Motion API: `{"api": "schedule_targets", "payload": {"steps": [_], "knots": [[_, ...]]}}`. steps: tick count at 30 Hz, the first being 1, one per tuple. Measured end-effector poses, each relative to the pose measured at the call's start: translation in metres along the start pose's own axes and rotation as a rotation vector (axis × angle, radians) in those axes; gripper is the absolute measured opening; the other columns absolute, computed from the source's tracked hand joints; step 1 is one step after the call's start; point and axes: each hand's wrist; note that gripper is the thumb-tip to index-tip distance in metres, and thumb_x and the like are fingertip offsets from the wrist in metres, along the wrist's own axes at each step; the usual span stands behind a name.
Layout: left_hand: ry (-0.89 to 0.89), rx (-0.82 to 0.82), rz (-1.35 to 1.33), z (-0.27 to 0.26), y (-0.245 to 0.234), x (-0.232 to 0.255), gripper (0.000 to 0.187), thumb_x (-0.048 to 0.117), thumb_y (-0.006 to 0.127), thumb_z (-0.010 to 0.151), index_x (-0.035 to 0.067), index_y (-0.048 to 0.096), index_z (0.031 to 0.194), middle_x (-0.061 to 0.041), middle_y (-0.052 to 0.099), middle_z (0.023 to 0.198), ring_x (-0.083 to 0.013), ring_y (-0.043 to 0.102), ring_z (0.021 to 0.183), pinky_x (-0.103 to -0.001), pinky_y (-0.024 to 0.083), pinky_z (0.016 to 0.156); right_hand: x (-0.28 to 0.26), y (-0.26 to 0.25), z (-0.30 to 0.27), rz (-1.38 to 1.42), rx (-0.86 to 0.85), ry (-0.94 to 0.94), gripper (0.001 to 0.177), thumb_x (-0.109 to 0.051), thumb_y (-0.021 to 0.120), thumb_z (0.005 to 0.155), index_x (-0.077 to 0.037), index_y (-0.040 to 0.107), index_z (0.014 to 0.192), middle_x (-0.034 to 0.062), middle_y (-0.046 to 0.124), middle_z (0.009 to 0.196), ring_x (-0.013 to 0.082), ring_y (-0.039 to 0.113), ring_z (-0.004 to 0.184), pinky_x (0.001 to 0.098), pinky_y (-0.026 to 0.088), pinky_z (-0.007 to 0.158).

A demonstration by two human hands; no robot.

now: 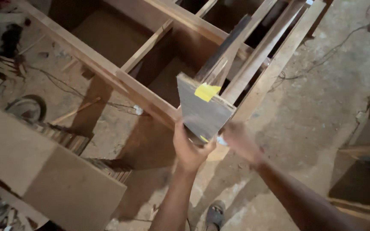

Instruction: The person applies yellow tape to the edges of wooden cabinet structures and panels using a roll of tape by hand.

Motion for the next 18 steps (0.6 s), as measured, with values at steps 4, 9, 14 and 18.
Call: {"api": "schedule_targets", "payload": {"steps": [4,9,14,18], "knots": [[0.040,-0.008,-0.125,0.001,0.009,0.016,0.092,0.005,0.083,0.072,-0.002,0.033,0.150,-0.015,0.050,0.140,-0.0255,0.052,0.131,-0.040,0.042,0.114,0.037,0.015,-0.018,0.487,-0.063,0.283,0.031,-0.028,0.061,0.097,0.001,0.073,0.094,0.0013,0.055,0.065,0.0114,0.048,0.056,0.0300,0.039,0.051],[-0.232,0.105,0.270,0.013,0.019,0.035,0.084,0.014,0.089,0.072,0.000,0.043,0.139,-0.018,0.063,0.126,-0.0276,0.063,0.117,-0.039,0.050,0.101,0.083,0.026,-0.112,0.578,-0.057,0.443,0.038,-0.033,0.054,0.100,-0.001,0.074,0.091,-0.0009,0.053,0.063,0.0087,0.045,0.055,0.0285,0.036,0.051],[-0.204,-0.036,0.184,0.004,0.009,0.038,0.081,0.015,0.084,0.078,0.001,0.038,0.144,-0.019,0.060,0.133,-0.0275,0.060,0.125,-0.040,0.047,0.106,0.127,0.034,-0.196,0.703,-0.033,0.597,0.041,-0.032,0.054,0.100,0.001,0.073,0.089,0.0032,0.047,0.059,0.0125,0.041,0.052,0.0316,0.032,0.051],[-0.235,-0.048,0.193,-0.009,-0.002,-0.007,0.082,0.012,0.081,0.079,0.000,0.036,0.146,-0.020,0.056,0.138,-0.0286,0.056,0.129,-0.041,0.043,0.109,0.114,0.037,-0.217,0.469,-0.093,0.682,0.040,-0.033,0.059,0.100,0.003,0.067,0.085,0.0044,0.052,0.060,0.0147,0.045,0.053,0.0332,0.040,0.053]]}}
Point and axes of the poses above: each hand's wrist, its own z-axis towards the middle knuckle, its own y-axis out of the palm, x = y × z
